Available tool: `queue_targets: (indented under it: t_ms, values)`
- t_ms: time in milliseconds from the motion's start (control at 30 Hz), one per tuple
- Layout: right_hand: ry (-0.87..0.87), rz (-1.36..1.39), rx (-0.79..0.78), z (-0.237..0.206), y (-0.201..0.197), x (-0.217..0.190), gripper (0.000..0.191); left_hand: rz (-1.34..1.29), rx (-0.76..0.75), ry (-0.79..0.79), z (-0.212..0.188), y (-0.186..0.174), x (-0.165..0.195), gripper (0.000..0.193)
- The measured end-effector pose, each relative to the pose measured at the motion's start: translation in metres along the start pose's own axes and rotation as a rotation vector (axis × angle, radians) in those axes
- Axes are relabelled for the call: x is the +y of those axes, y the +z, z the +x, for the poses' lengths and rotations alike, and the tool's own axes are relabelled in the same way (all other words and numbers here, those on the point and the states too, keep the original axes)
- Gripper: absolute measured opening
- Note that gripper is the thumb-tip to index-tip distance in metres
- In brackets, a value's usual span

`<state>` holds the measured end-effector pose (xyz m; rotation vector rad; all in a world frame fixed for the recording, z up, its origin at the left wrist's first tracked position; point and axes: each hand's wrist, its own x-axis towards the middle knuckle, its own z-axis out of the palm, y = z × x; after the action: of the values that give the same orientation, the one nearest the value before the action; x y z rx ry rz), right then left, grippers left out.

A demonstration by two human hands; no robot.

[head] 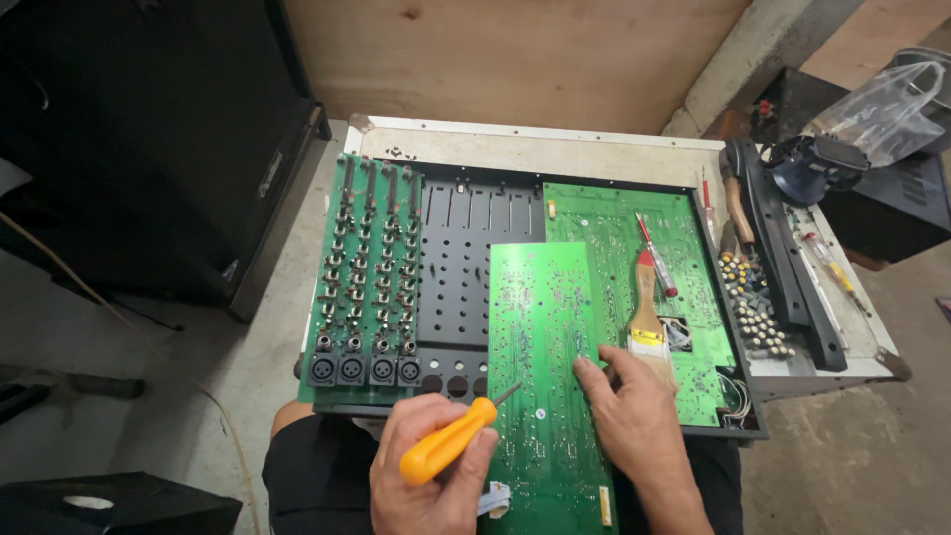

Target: The person uses an orange-handled screwdriver to loosen and remove screws from a connector circuit board mounted in an audio mixer chassis, working along the row of XLR and jack connectors. They then reposition the board and switch to a smaller screwdriver to continue unscrewing screws on the main green circuit board.

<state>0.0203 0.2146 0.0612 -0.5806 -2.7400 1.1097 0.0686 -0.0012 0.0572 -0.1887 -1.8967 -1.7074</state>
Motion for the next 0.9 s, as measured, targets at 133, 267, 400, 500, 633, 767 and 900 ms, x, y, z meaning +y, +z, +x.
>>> queue_targets:
  t_ms: [133,267,400,500,633,767,900]
  values:
    - [-0.025,0.071,0.030,-0.010,0.002,-0.005,0.038,-0.124,0.029,-0.150,-0.010,0.005,-0.012,0.031]
    - [-0.132,0.131,0.089,-0.015,0.006,0.001,0.037,-0.405,0.075,-0.334,-0.021,0.011,-0.023,0.029]
    - [-0.126,0.209,0.062,-0.019,0.007,0.009,0.037,-0.740,0.084,-0.602,-0.021,0.015,-0.026,0.030]
    - [-0.084,0.269,0.071,-0.022,0.007,0.012,0.039,-0.698,0.102,-0.850,-0.019,0.017,-0.022,0.035]
    - [-0.106,0.286,0.084,-0.026,0.008,0.019,0.038,-0.730,0.037,-0.775,-0.029,0.018,-0.012,0.028]
    - [-0.099,0.546,-0.010,-0.022,0.009,0.039,0.035,-0.651,0.016,-0.364,-0.030,0.017,-0.017,0.030]
    - [-0.147,0.708,-0.077,-0.010,0.018,0.069,0.034,-0.452,0.010,-0.200,-0.014,0.013,-0.028,0.033]
